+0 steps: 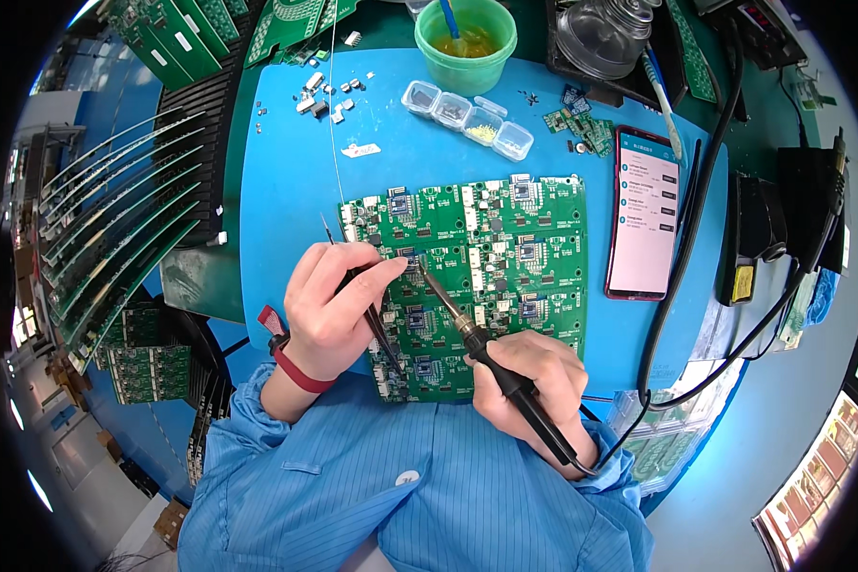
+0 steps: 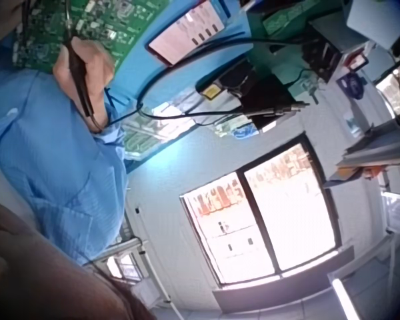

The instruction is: The person takes a circuit board from a stack, places components onto it with tweezers, and solders them using a soldering iron. The person then turns over and holds up the circuit board.

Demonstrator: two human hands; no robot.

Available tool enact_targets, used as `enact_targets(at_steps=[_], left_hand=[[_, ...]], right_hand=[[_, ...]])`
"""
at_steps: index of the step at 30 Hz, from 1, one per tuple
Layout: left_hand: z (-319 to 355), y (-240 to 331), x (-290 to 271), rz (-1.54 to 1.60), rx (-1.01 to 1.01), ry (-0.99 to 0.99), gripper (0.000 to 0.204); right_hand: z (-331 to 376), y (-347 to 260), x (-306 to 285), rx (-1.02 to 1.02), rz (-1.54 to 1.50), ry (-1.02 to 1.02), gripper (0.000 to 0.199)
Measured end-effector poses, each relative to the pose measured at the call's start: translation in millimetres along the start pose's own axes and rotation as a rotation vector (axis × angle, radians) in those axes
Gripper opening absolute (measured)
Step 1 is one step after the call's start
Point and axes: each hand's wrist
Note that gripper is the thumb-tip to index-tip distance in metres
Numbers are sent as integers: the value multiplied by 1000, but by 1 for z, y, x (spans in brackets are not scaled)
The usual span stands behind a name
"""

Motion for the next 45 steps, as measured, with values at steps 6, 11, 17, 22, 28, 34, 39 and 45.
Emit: enact_targets(at_steps=[6,11,17,22,28,34,39,45], left_hand=[[-2,2,-2,-4,-20,-13,39],[1,2,-2,-7,-12,19,39],[-1,1,-1,-11,-1,-6,39],[-1,1,0,-13,-2,-1,39],[0,1,0,-18,24,13,37],[1,-1,0,-19,48,10,35],[1,0,-2,-15,36,17,35],[0,2,-5,17,-22,64,31]], right_hand=[[0,1,1,1,-7,6,32],[2,1,1,-2,-7,2,32],[3,1,2,-9,4,23,32],[1,1,2,-6,-2,1,32],[2,1,0,-17,8,12,31],[1,-1,2,0,-1,17,30],[1,0,2,-19,-6,8,29],[7,-7,-20,27,-150,17,28]])
Point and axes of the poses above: each hand's wrist, its own z-axis away from the middle knuckle, its own x-axis out of the palm, y = z × x, and after that the axes turned 8 degrees about -z, right-handed
